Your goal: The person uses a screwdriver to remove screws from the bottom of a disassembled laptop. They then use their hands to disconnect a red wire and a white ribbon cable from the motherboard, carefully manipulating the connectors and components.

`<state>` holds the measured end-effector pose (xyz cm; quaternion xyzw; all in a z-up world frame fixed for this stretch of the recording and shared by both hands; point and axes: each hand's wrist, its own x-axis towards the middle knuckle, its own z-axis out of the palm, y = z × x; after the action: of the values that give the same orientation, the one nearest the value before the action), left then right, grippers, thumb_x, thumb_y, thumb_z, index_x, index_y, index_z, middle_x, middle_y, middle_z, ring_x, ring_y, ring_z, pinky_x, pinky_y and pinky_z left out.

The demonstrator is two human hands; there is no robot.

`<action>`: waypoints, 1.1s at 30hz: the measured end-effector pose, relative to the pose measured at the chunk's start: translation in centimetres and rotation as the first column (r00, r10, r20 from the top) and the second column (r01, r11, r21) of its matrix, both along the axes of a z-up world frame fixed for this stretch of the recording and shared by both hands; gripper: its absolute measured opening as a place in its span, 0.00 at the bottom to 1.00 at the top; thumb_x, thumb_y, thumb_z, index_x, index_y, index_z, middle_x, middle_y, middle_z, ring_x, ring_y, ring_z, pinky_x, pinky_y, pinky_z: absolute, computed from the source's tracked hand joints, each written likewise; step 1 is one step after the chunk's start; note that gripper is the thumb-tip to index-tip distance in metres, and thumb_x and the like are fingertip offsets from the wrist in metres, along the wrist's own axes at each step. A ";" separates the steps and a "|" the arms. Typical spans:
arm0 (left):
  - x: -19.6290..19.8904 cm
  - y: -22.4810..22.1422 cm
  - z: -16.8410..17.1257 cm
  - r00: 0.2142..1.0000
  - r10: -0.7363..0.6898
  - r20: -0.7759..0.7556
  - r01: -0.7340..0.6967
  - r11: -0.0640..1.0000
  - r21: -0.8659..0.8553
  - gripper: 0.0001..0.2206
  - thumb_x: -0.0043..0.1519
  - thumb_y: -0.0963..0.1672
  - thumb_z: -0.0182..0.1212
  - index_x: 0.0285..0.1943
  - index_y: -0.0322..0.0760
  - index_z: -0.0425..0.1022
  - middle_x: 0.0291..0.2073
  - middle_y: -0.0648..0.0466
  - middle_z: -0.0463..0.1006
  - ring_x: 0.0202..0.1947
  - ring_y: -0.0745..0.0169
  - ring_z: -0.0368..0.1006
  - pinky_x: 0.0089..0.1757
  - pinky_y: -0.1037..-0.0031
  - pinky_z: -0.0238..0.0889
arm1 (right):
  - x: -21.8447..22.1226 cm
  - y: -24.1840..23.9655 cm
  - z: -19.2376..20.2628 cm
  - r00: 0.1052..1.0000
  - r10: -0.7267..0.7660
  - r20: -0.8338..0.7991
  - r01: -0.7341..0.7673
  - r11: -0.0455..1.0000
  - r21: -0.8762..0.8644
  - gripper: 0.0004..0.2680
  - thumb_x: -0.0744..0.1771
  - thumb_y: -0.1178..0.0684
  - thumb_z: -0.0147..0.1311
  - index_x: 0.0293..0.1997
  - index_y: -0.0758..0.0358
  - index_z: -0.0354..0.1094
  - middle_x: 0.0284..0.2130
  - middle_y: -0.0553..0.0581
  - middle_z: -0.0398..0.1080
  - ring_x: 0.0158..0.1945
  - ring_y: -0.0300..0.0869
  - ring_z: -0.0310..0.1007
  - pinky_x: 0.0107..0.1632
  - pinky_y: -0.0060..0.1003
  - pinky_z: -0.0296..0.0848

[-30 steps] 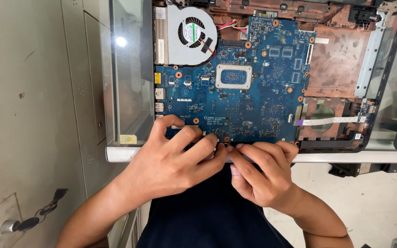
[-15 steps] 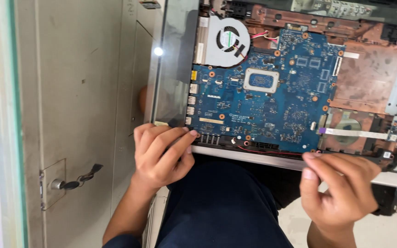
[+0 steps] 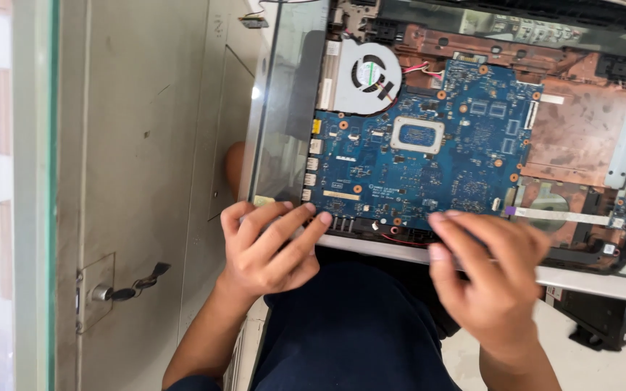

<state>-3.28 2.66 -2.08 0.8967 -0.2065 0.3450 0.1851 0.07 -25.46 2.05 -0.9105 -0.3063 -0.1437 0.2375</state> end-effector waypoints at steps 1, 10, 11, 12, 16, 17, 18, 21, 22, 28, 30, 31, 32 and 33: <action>0.2 0.0 -0.1 1.000 -0.013 0.000 0.013 1.000 -0.007 0.14 0.62 0.43 0.50 0.50 0.46 0.82 0.43 0.59 0.83 0.39 0.60 0.76 0.44 0.66 0.56 | 0.1 -0.4 0.0 1.000 -0.013 0.000 0.013 1.000 -0.007 0.08 0.69 0.56 0.56 0.49 0.67 0.79 0.45 0.62 0.77 0.47 0.50 0.76 0.57 0.47 0.60; -0.6 -1.3 -1.5 0.996 0.060 0.069 -0.065 0.995 0.072 0.19 0.58 0.42 0.46 0.46 0.48 0.86 0.42 0.64 0.83 0.41 0.67 0.74 0.46 0.74 0.53 | -1.4 2.2 0.6 0.995 0.088 0.043 -0.086 0.996 -0.039 0.07 0.69 0.56 0.52 0.47 0.61 0.78 0.45 0.56 0.75 0.41 0.47 0.77 0.54 0.47 0.58; -1.0 -1.3 -1.7 0.996 0.052 0.069 -0.058 0.994 0.089 0.19 0.59 0.42 0.45 0.48 0.46 0.86 0.45 0.63 0.82 0.43 0.68 0.73 0.45 0.74 0.56 | -1.4 3.5 0.8 0.983 0.157 0.091 -0.150 0.986 -0.075 0.07 0.69 0.55 0.53 0.47 0.60 0.78 0.45 0.54 0.75 0.41 0.45 0.77 0.51 0.43 0.58; -1.3 -1.3 -1.9 0.997 0.042 0.070 -0.049 0.993 0.105 0.20 0.61 0.42 0.45 0.51 0.44 0.86 0.49 0.63 0.81 0.45 0.69 0.72 0.44 0.74 0.58 | -1.4 4.8 0.9 0.964 0.225 0.138 -0.210 0.971 -0.115 0.07 0.69 0.54 0.54 0.47 0.59 0.77 0.44 0.52 0.76 0.41 0.43 0.77 0.49 0.39 0.59; -1.1 -1.1 -2.1 0.997 0.040 0.073 -0.049 0.992 0.119 0.19 0.65 0.43 0.44 0.53 0.47 0.85 0.51 0.63 0.82 0.47 0.71 0.75 0.48 0.74 0.58 | -1.1 6.6 0.1 0.960 0.232 0.157 -0.200 0.960 -0.195 0.07 0.69 0.53 0.53 0.46 0.56 0.78 0.47 0.48 0.76 0.44 0.41 0.76 0.47 0.38 0.59; -0.8 -1.0 -1.9 0.991 0.031 0.130 -0.047 0.991 0.122 0.13 0.67 0.44 0.49 0.49 0.49 0.82 0.47 0.64 0.83 0.45 0.70 0.75 0.47 0.74 0.57 | -0.9 6.7 0.0 0.960 0.229 0.158 -0.194 0.958 -0.212 0.06 0.69 0.53 0.55 0.44 0.55 0.78 0.47 0.47 0.77 0.44 0.41 0.75 0.45 0.38 0.58; -0.5 -0.9 -1.7 0.983 0.020 0.184 -0.043 0.991 0.125 0.08 0.69 0.45 0.54 0.45 0.52 0.80 0.44 0.65 0.84 0.43 0.70 0.74 0.46 0.74 0.56 | -0.9 6.8 -0.1 0.962 0.226 0.156 -0.187 0.955 -0.228 0.05 0.69 0.53 0.56 0.43 0.54 0.79 0.48 0.47 0.77 0.44 0.41 0.75 0.42 0.38 0.57; -0.5 -0.5 -3.1 0.976 -0.008 0.218 -0.017 0.993 0.114 0.03 0.67 0.44 0.53 0.40 0.49 0.69 0.45 0.64 0.85 0.42 0.68 0.74 0.53 0.69 0.56 | -0.5 6.3 -0.4 0.938 0.276 0.208 -0.214 0.937 -0.277 0.05 0.69 0.52 0.54 0.44 0.52 0.77 0.48 0.45 0.77 0.45 0.39 0.74 0.44 0.37 0.51; -0.4 -0.5 -3.5 0.976 -0.006 0.218 -0.019 0.994 0.112 0.03 0.67 0.44 0.53 0.40 0.49 0.69 0.45 0.64 0.85 0.42 0.68 0.74 0.53 0.69 0.56 | -0.4 6.1 -0.5 0.938 0.278 0.208 -0.216 0.936 -0.280 0.05 0.69 0.52 0.54 0.44 0.52 0.77 0.48 0.45 0.77 0.45 0.39 0.74 0.44 0.37 0.51; -0.4 -0.6 -5.6 0.957 0.009 0.289 -0.015 1.000 0.020 0.10 0.68 0.46 0.46 0.42 0.53 0.77 0.43 0.64 0.85 0.41 0.70 0.75 0.53 0.71 0.55 | -0.2 5.5 -0.8 0.949 0.293 0.115 -0.268 0.945 -0.189 0.08 0.69 0.51 0.53 0.48 0.55 0.77 0.49 0.47 0.76 0.42 0.43 0.75 0.42 0.41 0.54; -0.6 -0.8 -6.1 0.945 0.061 0.320 -0.049 0.998 -0.046 0.14 0.68 0.47 0.44 0.41 0.53 0.81 0.41 0.62 0.83 0.41 0.69 0.75 0.51 0.68 0.57 | -0.2 5.5 -0.8 0.949 0.306 0.072 -0.286 0.936 -0.205 0.07 0.69 0.53 0.55 0.49 0.58 0.78 0.49 0.51 0.76 0.42 0.46 0.74 0.38 0.39 0.59; -0.4 -0.7 -5.7 0.945 0.063 0.320 -0.049 0.997 -0.051 0.14 0.68 0.47 0.44 0.41 0.53 0.81 0.41 0.62 0.83 0.41 0.69 0.75 0.51 0.68 0.57 | -0.2 5.7 -0.7 0.949 0.307 0.071 -0.287 0.935 -0.210 0.07 0.69 0.53 0.55 0.49 0.58 0.78 0.49 0.51 0.76 0.42 0.46 0.74 0.38 0.39 0.59; -0.2 -0.6 -5.4 0.946 0.087 0.312 -0.077 0.996 -0.043 0.16 0.67 0.47 0.43 0.41 0.54 0.83 0.41 0.63 0.82 0.41 0.69 0.73 0.52 0.68 0.56 | -0.2 5.8 -0.6 0.949 0.310 0.066 -0.287 0.929 -0.235 0.08 0.69 0.52 0.53 0.50 0.57 0.78 0.49 0.51 0.76 0.43 0.45 0.73 0.41 0.38 0.62; -0.1 -0.5 -5.0 0.946 0.110 0.304 -0.104 0.994 -0.035 0.18 0.66 0.48 0.42 0.42 0.56 0.85 0.40 0.64 0.80 0.41 0.70 0.72 0.52 0.68 0.55 | -0.2 6.0 -0.6 0.948 0.312 0.062 -0.287 0.922 -0.259 0.09 0.70 0.52 0.52 0.51 0.57 0.79 0.50 0.51 0.76 0.44 0.44 0.73 0.44 0.37 0.64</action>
<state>-3.34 2.16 -7.06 0.8408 -0.1804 0.4909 0.1402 -0.09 -19.45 1.49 -0.8669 -0.4690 -0.1126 0.1255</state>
